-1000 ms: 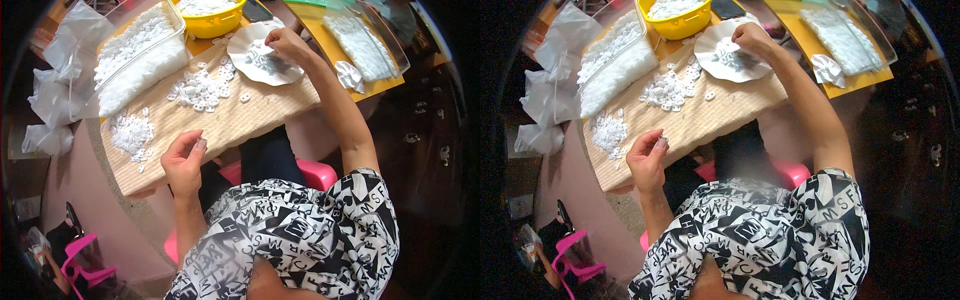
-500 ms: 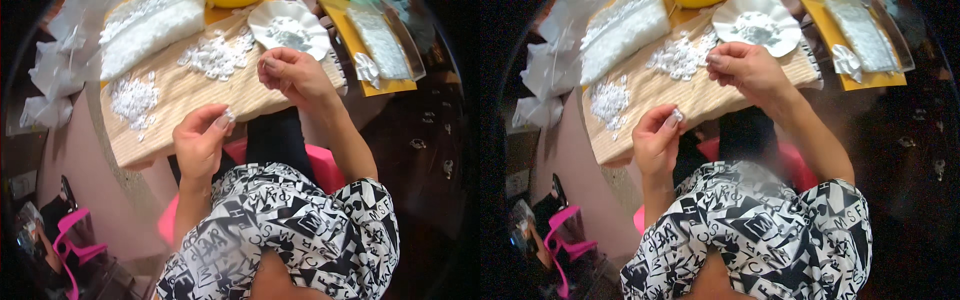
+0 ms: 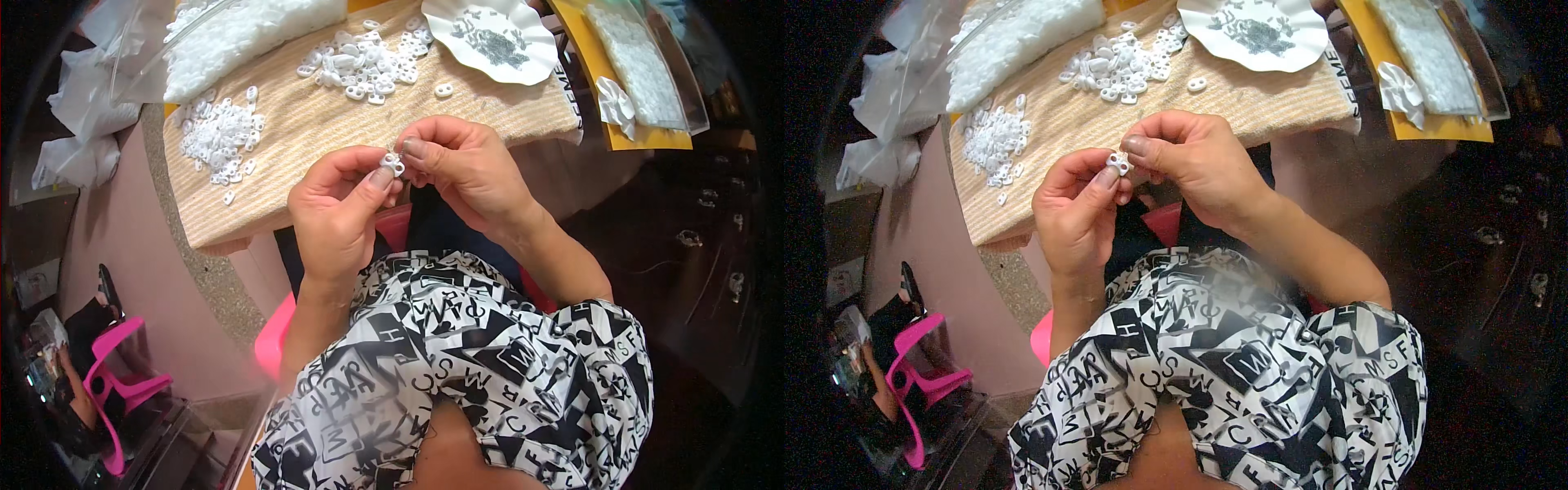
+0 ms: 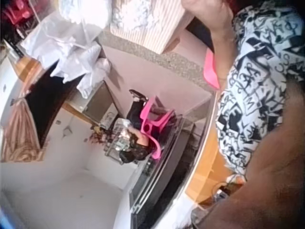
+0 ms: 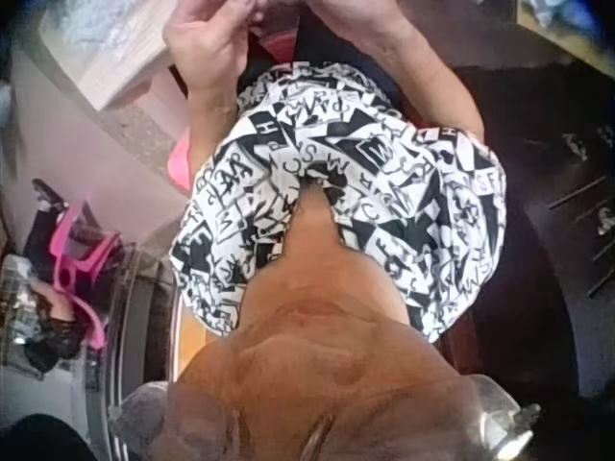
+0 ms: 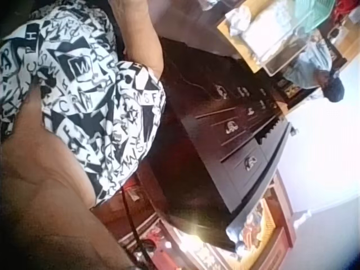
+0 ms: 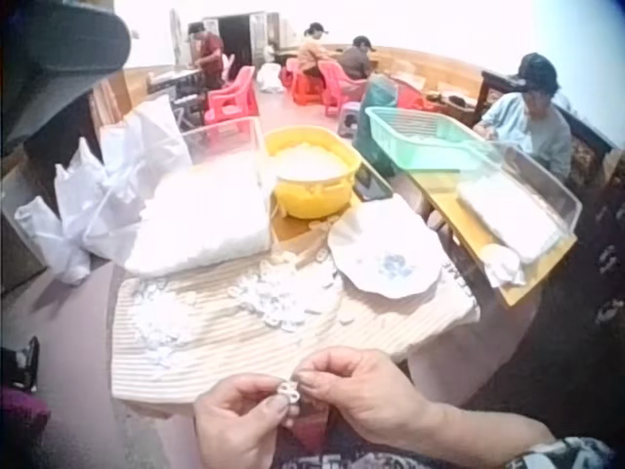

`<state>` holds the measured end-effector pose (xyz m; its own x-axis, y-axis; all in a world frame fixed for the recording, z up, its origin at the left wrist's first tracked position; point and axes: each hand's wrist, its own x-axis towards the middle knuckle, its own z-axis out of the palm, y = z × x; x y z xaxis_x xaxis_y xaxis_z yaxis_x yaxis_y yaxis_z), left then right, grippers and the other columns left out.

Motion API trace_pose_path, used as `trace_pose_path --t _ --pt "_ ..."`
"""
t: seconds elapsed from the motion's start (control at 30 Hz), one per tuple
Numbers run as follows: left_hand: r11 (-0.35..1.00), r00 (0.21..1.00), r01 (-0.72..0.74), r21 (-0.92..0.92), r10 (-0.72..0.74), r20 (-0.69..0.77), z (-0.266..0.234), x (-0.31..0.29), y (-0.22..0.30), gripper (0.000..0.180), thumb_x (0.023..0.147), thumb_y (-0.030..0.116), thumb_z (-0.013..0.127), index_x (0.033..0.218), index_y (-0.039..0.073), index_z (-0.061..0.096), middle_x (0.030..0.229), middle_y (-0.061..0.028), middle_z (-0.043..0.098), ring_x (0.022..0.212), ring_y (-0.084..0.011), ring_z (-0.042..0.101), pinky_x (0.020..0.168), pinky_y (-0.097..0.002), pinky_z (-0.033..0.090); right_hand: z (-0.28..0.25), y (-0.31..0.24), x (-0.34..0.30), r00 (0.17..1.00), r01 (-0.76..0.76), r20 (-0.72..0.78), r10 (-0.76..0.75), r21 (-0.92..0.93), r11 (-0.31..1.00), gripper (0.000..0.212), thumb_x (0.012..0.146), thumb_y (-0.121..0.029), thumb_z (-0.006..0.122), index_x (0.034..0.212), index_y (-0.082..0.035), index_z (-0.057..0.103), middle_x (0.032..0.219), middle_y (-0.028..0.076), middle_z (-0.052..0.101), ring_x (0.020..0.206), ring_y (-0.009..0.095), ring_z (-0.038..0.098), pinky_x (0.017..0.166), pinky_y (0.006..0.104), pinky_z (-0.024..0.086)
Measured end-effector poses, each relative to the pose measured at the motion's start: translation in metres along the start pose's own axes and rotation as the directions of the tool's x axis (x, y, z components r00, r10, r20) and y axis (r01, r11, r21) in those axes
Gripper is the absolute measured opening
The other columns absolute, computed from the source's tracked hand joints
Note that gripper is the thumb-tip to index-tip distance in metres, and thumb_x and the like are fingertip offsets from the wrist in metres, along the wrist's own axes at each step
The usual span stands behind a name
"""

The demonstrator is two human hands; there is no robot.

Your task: Assembling small white plastic components by hand at a workstation.

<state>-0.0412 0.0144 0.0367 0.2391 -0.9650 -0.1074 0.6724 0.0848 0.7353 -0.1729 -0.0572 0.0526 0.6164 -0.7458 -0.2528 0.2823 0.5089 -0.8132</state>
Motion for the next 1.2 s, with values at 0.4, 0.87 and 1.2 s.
trace_pose_path --t 0.4,0.87,1.2 --pt "0.995 0.998 -0.024 0.101 0.03 -0.055 0.006 -0.001 -0.003 0.016 0.076 -0.005 0.058 0.092 -0.006 0.056 0.079 -0.0102 0.061 0.065 -0.0123 0.059 0.058 -0.0203 0.05 0.005 0.0 -0.004 0.993 0.114 -0.023 -0.118 -0.148 0.982 0.01 0.081 -0.005 0.055 0.085 0.003 0.057 0.072 0.005 0.058 0.062 0.009 0.056 0.056 0.0202 0.045" --pt "0.915 0.968 -0.241 0.324 0.252 0.009 0.005 -0.006 -0.01 0.009 0.076 -0.007 0.057 0.085 -0.004 0.057 0.081 -0.0103 0.058 0.066 -0.0109 0.059 0.055 -0.0206 0.051 0.011 -0.001 -0.009 0.975 0.193 -0.022 -0.223 -0.426 0.884 0.005 0.08 -0.001 0.054 0.078 0.004 0.055 0.064 0.006 0.058 0.057 0.01 0.057 0.048 0.0205 0.046" --pt "0.862 0.928 -0.366 0.35 0.365 0.072 -0.002 0.002 -0.022 0.008 0.075 -0.01 0.056 0.082 -0.005 0.056 0.08 -0.0098 0.057 0.063 -0.0103 0.056 0.055 -0.0199 0.049 0.005 0.007 -0.002 0.978 0.187 -0.007 -0.209 -0.425 0.886 0.004 0.079 0.0 0.054 0.081 0.004 0.055 0.065 0.007 0.058 0.055 0.01 0.056 0.047 0.0206 0.046"
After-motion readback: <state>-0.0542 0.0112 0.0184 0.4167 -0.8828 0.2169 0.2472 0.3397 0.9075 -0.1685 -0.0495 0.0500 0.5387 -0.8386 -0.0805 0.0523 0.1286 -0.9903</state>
